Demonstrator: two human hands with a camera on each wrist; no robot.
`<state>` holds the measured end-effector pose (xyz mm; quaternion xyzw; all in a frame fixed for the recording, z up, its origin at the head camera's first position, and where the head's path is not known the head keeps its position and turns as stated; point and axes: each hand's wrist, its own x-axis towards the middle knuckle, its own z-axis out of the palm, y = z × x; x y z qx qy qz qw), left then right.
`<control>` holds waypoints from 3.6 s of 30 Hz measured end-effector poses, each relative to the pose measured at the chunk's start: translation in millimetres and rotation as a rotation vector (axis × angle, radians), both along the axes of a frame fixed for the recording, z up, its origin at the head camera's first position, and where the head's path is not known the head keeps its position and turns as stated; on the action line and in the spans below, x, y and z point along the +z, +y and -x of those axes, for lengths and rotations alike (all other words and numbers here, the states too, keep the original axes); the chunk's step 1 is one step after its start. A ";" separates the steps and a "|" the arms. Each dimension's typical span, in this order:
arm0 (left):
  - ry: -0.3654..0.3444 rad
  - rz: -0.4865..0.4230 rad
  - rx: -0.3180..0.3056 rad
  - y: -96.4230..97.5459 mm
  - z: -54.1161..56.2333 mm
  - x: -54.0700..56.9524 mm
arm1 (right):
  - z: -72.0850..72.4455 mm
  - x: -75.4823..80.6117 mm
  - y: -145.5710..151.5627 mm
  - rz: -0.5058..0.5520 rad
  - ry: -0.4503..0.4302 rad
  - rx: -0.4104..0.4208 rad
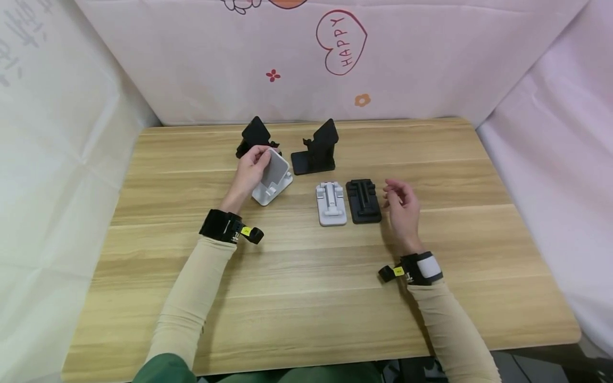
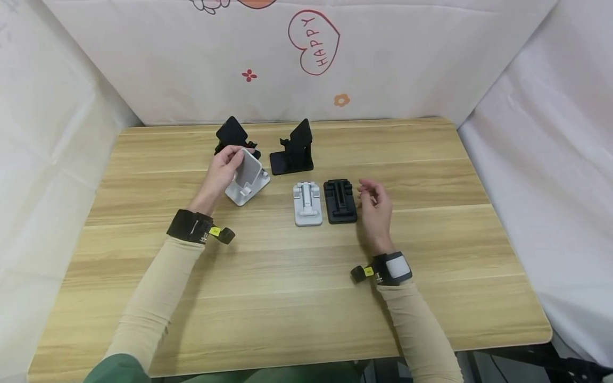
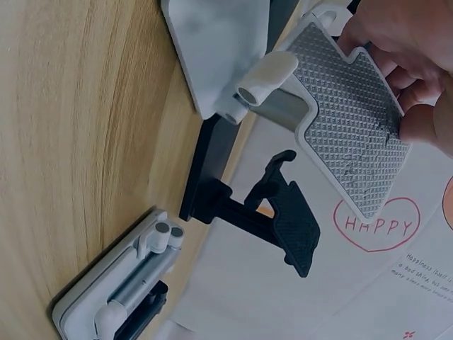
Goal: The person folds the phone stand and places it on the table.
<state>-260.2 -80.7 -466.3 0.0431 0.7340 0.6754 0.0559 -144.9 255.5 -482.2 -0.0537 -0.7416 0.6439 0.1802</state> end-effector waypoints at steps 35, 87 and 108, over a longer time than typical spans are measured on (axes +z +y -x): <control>0.030 -0.113 0.075 4.7 -32.9 24.3 | 20.2 -24.7 -27.5 0.088 0.046 0.159; 0.084 -0.232 0.040 40.4 -75.6 53.3 | 17.0 -7.6 -89.1 0.597 -0.477 0.731; 0.193 -0.174 -0.021 37.3 -82.1 49.5 | 17.6 -10.1 -85.5 0.444 -0.467 0.759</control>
